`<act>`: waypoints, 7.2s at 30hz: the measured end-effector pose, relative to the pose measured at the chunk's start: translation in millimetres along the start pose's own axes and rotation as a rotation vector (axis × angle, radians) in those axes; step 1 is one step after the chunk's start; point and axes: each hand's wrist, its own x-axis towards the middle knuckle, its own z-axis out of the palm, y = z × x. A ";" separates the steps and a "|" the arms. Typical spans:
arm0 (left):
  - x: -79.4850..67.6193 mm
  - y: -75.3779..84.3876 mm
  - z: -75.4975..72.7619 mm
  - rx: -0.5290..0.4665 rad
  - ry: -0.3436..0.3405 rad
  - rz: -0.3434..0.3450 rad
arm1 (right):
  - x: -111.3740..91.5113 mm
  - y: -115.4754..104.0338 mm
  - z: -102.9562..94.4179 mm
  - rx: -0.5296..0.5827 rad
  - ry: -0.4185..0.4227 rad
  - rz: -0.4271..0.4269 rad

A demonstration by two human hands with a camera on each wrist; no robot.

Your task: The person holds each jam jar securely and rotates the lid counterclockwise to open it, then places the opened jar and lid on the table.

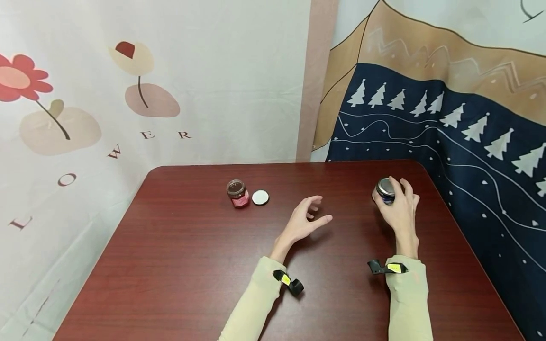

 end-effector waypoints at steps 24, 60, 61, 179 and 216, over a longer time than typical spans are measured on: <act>10.4 2.7 22.2 0.005 -0.045 -0.017 | 9.1 11.8 6.9 0.005 0.012 0.016; 30.5 18.8 56.1 0.044 -0.135 0.052 | -2.2 6.2 6.9 0.005 -0.122 -0.017; 31.0 19.6 56.6 0.047 -0.135 0.051 | -2.3 6.3 6.9 0.003 -0.125 -0.021; 36.1 22.7 66.1 0.080 0.117 0.050 | -9.6 -36.0 18.6 0.229 -0.031 -0.361; 22.6 29.8 38.1 -0.004 0.287 0.185 | -14.4 -68.9 18.5 0.275 -0.050 -0.424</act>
